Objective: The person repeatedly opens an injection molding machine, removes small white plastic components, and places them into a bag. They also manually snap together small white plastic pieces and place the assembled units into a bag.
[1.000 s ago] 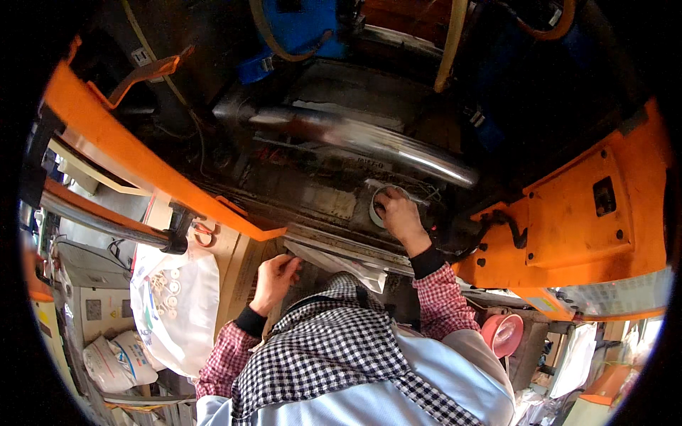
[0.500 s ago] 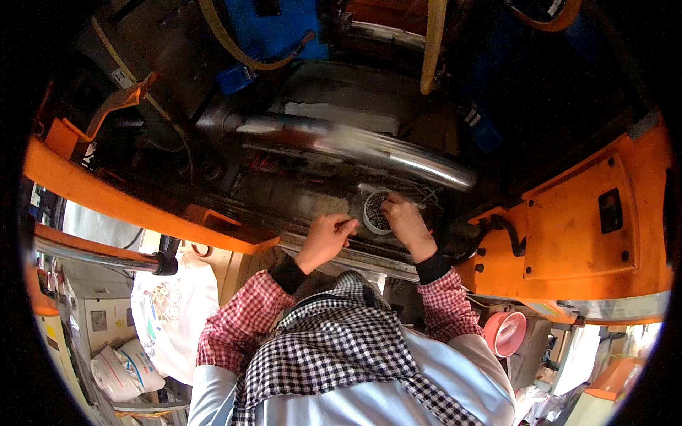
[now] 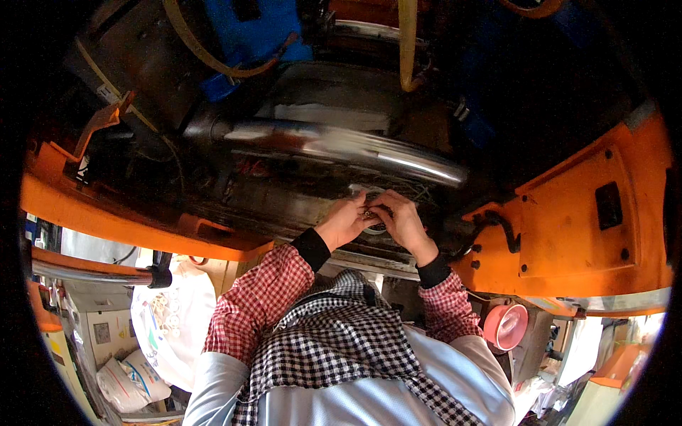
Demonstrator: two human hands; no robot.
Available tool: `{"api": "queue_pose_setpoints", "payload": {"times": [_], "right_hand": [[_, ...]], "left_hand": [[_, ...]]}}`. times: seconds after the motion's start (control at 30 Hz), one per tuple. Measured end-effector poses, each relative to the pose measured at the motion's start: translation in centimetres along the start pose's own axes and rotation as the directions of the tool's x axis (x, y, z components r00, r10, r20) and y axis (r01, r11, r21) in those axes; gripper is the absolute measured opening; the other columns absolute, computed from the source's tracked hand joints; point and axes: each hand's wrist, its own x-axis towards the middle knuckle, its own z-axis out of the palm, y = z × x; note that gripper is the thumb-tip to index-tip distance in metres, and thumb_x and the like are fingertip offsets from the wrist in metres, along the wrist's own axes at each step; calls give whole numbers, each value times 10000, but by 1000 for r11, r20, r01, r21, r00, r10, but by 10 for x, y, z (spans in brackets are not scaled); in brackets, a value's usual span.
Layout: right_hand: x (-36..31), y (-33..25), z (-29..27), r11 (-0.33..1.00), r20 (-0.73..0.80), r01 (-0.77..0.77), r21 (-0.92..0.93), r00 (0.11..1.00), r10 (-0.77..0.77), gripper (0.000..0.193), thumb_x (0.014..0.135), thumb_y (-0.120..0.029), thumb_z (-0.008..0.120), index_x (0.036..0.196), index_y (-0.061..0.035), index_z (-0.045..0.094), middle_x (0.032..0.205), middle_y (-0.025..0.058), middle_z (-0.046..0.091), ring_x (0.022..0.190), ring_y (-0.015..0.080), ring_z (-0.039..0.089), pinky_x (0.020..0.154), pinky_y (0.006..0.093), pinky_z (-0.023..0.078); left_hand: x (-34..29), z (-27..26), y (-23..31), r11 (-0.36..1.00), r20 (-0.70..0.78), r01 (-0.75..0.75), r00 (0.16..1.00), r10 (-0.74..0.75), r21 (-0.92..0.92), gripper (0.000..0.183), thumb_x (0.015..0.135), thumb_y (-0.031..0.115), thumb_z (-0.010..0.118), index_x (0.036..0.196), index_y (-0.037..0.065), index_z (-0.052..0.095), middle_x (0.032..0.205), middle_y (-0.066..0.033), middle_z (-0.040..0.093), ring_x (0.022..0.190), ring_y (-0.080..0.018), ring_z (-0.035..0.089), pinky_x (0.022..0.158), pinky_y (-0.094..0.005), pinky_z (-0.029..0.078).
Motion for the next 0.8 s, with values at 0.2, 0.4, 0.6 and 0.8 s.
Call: {"api": "queue_pose_setpoints", "payload": {"times": [0.2,0.4,0.6,0.8], "right_hand": [[-4,8,-4,993,-51,-61,97,996,67,108,794,29,588,899,17,609,867,116,591,785,248,600,664,326,484],[-8,8,-8,988,-86,-120,93,988,128,149,734,24,598,882,15,600,892,173,588,838,348,577,724,380,469],[-14,21,14,947,-2,75,-313,997,-80,189,729,36,608,913,-8,621,898,153,602,805,317,580,690,374,481],[-1,-39,5,993,-138,109,-36,984,-113,133,718,-74,647,838,-23,621,829,148,581,780,341,560,658,397,471]], "left_hand": [[-9,4,4,1000,11,-2,1000,2,12,227,937,194,442,985,-19,507,973,-125,553,965,-245,535,961,-428,416],[-12,-12,8,995,236,-76,970,59,65,196,894,26,427,1021,-86,523,1126,-185,520,1100,-319,491,1007,-427,384],[-40,-5,19,988,139,-127,984,113,93,224,869,-53,407,1057,-137,494,1132,-203,519,1126,-359,473,1028,-412,369],[-53,-7,22,985,47,-167,985,165,42,229,928,24,388,1098,-76,505,1095,-153,532,1026,-246,528,942,-345,434]]}}
